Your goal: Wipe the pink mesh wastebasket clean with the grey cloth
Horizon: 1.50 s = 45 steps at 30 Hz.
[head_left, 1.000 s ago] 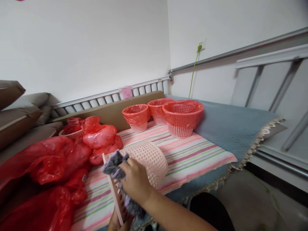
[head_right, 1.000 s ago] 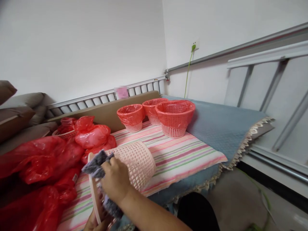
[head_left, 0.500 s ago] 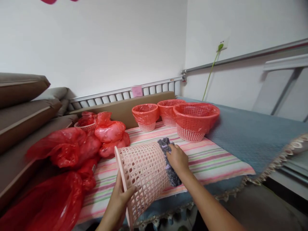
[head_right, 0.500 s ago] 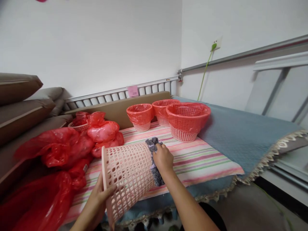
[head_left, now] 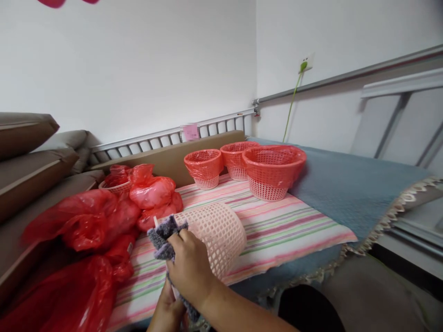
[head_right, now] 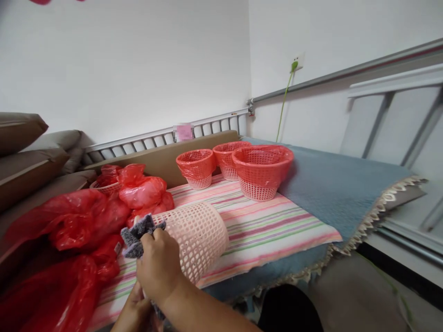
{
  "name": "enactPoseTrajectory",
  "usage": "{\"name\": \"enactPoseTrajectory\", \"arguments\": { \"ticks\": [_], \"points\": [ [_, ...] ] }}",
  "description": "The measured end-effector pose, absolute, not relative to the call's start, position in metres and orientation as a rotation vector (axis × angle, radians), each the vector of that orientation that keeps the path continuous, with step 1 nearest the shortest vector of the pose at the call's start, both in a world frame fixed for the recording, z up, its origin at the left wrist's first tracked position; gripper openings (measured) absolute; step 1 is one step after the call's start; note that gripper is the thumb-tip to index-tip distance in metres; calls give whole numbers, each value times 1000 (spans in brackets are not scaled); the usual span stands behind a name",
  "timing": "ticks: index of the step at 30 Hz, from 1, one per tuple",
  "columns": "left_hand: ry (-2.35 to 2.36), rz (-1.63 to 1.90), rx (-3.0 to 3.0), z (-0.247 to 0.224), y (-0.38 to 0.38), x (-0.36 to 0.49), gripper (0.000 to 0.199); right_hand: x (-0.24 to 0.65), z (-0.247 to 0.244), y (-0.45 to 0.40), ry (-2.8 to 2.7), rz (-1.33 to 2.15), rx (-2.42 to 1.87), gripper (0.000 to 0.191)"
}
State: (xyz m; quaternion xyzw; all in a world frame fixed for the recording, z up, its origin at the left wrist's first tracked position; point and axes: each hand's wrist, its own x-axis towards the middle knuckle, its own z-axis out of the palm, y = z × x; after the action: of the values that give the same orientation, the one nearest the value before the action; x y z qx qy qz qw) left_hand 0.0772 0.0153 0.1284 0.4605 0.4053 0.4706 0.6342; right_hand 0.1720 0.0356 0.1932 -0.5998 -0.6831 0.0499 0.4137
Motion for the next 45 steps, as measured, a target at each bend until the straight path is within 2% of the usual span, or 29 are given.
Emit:
{"name": "enactPoseTrajectory", "arguments": {
  "ticks": [4, 9, 12, 15, 21, 24, 27, 32, 35, 40, 45],
  "points": [
    [884, 1096, 1058, 126, 13, 76, 81, 196, 185, 41, -1760, 74, -1565, 23],
    [820, 1034, 1113, 111, 10, 76, 79, 299, 161, 73, -1384, -8, -2172, 27],
    [769, 1025, 1157, 97, 13, 76, 79, 335, 155, 79, -1262, -60, -2310, 28],
    [736, 1022, 1154, 94, 17, 77, 80, 318, 161, 74, -1299, -41, -2213, 28],
    [845, 997, 1159, 108, 16, 74, 78, 199, 188, 47, -1636, 104, -1604, 21],
    [904, 1045, 1168, 106, 15, 71, 76, 172, 192, 38, -1725, 121, -1481, 21],
    [885, 1097, 1165, 99, 15, 70, 75, 192, 185, 45, -1742, 85, -1535, 23],
    [708, 990, 1219, 86, 17, 68, 76, 282, 162, 76, -1458, -27, -2058, 26],
    [713, 931, 1272, 86, 16, 67, 78, 316, 152, 80, -1344, -89, -2204, 30],
    [770, 996, 1074, 126, 22, 73, 93, 314, 144, 71, -1356, -167, -2163, 27],
    [764, 1096, 933, 159, 32, 85, 94, 317, 143, 73, -1317, -94, -2144, 28]
  ]
}}
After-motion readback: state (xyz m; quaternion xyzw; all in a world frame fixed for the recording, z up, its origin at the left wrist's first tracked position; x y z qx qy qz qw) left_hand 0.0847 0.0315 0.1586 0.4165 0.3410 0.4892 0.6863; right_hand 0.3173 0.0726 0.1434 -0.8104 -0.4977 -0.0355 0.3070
